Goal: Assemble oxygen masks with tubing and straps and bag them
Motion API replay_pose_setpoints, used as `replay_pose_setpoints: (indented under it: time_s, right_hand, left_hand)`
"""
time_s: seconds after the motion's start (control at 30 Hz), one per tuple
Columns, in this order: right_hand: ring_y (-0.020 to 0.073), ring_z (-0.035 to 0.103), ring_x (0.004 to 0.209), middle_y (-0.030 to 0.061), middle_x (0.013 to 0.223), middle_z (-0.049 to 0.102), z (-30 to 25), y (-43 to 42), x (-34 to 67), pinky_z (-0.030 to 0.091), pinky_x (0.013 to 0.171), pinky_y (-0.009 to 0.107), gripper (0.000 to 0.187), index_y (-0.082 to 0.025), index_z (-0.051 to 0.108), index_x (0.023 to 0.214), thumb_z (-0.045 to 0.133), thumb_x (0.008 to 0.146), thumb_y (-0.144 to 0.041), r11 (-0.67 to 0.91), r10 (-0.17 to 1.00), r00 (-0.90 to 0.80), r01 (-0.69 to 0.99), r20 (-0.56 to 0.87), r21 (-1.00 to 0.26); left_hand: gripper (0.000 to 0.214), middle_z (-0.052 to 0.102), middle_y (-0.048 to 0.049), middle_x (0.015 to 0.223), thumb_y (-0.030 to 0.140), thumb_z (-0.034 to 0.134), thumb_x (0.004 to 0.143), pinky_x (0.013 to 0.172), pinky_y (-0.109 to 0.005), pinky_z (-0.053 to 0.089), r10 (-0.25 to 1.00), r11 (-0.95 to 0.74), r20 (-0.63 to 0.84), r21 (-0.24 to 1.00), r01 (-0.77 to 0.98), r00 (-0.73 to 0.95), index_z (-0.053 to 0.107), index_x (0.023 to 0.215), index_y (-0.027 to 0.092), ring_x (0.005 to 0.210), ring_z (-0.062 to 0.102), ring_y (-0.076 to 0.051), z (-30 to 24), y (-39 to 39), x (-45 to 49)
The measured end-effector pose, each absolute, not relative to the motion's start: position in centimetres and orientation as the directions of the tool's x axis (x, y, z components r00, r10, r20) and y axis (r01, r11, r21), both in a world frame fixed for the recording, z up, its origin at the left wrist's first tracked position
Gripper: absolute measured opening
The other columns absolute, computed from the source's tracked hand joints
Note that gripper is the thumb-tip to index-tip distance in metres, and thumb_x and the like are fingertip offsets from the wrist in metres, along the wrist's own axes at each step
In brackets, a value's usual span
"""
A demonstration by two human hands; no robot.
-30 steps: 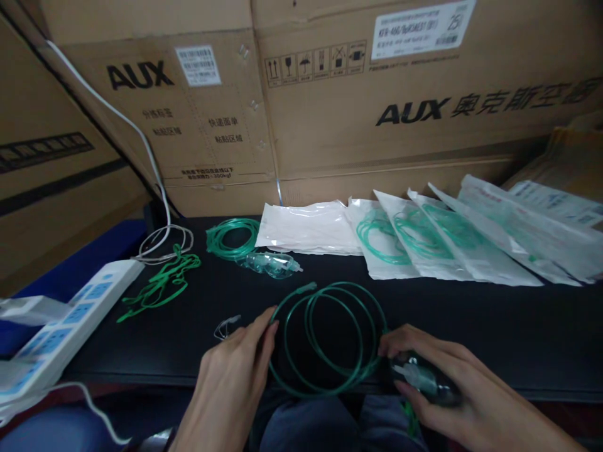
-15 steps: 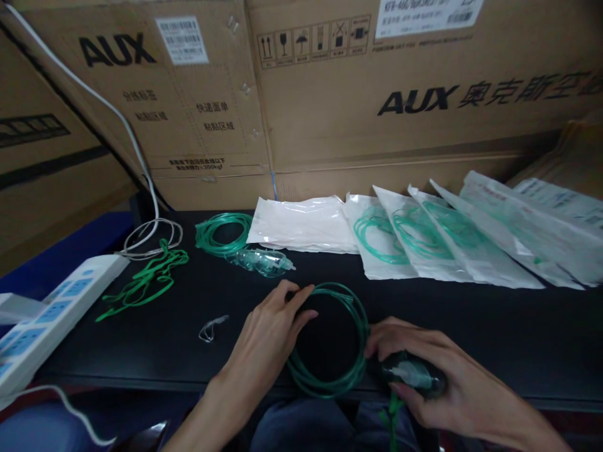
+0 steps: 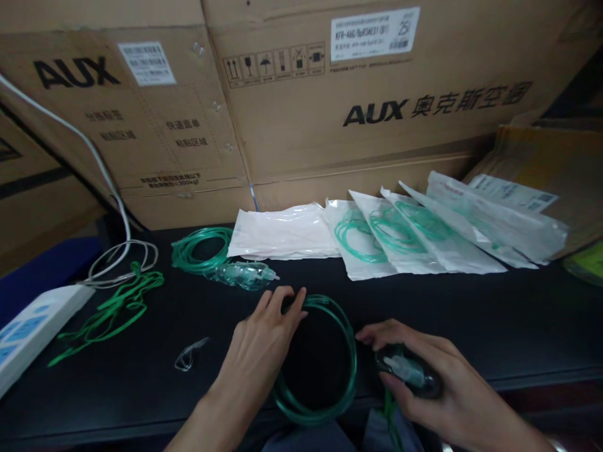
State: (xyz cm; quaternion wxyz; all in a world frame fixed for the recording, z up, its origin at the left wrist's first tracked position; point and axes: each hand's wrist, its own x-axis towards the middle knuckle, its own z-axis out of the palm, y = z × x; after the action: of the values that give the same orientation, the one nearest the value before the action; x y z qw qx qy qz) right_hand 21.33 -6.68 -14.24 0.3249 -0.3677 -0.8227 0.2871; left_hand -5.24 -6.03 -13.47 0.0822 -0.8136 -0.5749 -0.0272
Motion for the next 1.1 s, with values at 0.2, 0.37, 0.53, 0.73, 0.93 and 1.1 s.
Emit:
replay_pose_setpoints:
  time_s: [0.2, 0.37, 0.53, 0.73, 0.93, 1.1]
  right_hand:
    - [0.0243, 0.066, 0.123, 0.0114, 0.129, 0.071, -15.1, -6.9, 20.3, 0.056, 0.100, 0.030, 0.036, -0.024, 0.060, 0.111, 0.062, 0.080, -0.005, 0.658, 0.727, -0.561, 0.408, 0.395, -0.633]
    - [0.0259, 0.060, 0.133, 0.0095, 0.141, 0.065, -15.4, -7.0, 20.6, 0.047, 0.114, 0.039, 0.043, -0.024, 0.060, 0.124, 0.063, 0.083, -0.009, 0.663, 0.713, -0.611, 0.427, 0.344, -0.615]
    - [0.0259, 0.059, 0.133, 0.0072, 0.148, 0.060, -16.0, -7.5, 21.2, 0.048, 0.112, 0.036, 0.063, -0.026, 0.054, 0.139, 0.066, 0.079, -0.007, 0.673, 0.702, -0.629, 0.435, 0.332, -0.598]
    - [0.0255, 0.061, 0.131, 0.0075, 0.143, 0.064, -15.3, -6.9, 20.8, 0.047, 0.113, 0.035, 0.056, -0.022, 0.061, 0.132, 0.066, 0.078, -0.009, 0.693, 0.661, -0.694, 0.420, 0.284, -0.586]
    - [0.0249, 0.065, 0.126, 0.0082, 0.137, 0.069, -13.9, -5.8, 19.9, 0.047, 0.112, 0.038, 0.054, -0.022, 0.065, 0.126, 0.063, 0.075, -0.006, 0.710, 0.606, -0.743, 0.344, 0.285, -0.614]
    - [0.0257, 0.066, 0.125, 0.0086, 0.135, 0.070, -14.2, -5.7, 19.7, 0.049, 0.110, 0.037, 0.052, -0.021, 0.067, 0.123, 0.065, 0.074, -0.006, 0.685, 0.638, -0.719, 0.368, 0.275, -0.628]
  left_hand:
    - [0.041, 0.063, -0.0091, 0.132, 0.027, 0.053, 0.102, 0.095, -0.045, 0.056, 0.867, -0.463, 0.178, -0.055, 0.885, 0.465, 0.054, 0.143, 0.024, 0.116, 0.060, -0.028, -14.3, -5.3, -5.0]
    - [0.033, 0.062, -0.0062, 0.135, 0.022, 0.048, 0.104, 0.101, -0.041, 0.052, 0.835, -0.522, 0.256, 0.095, 0.847, 0.486, 0.059, 0.136, 0.024, 0.116, 0.059, -0.023, -14.9, -4.7, -5.3]
    - [0.021, 0.069, -0.0028, 0.117, 0.023, 0.049, 0.104, 0.100, -0.036, 0.052, 0.870, -0.465, 0.278, 0.186, 0.866, 0.407, 0.064, 0.119, 0.023, 0.107, 0.063, -0.020, -14.8, -4.7, -5.3]
    - [0.014, 0.069, -0.0026, 0.108, 0.023, 0.054, 0.102, 0.092, -0.034, 0.053, 0.879, -0.433, 0.319, 0.227, 0.872, 0.354, 0.062, 0.113, 0.022, 0.101, 0.064, -0.020, -14.9, -5.2, -5.6]
    - [0.011, 0.064, -0.0039, 0.101, 0.025, 0.055, 0.100, 0.086, -0.033, 0.053, 0.889, -0.402, 0.352, 0.293, 0.868, 0.293, 0.065, 0.102, 0.021, 0.094, 0.063, -0.020, -15.4, -4.6, -5.5]
    - [0.006, 0.060, -0.0036, 0.093, 0.022, 0.058, 0.097, 0.084, -0.037, 0.053, 0.893, -0.390, 0.371, 0.351, 0.851, 0.256, 0.061, 0.093, 0.020, 0.091, 0.061, -0.021, -16.2, -4.6, -5.2]
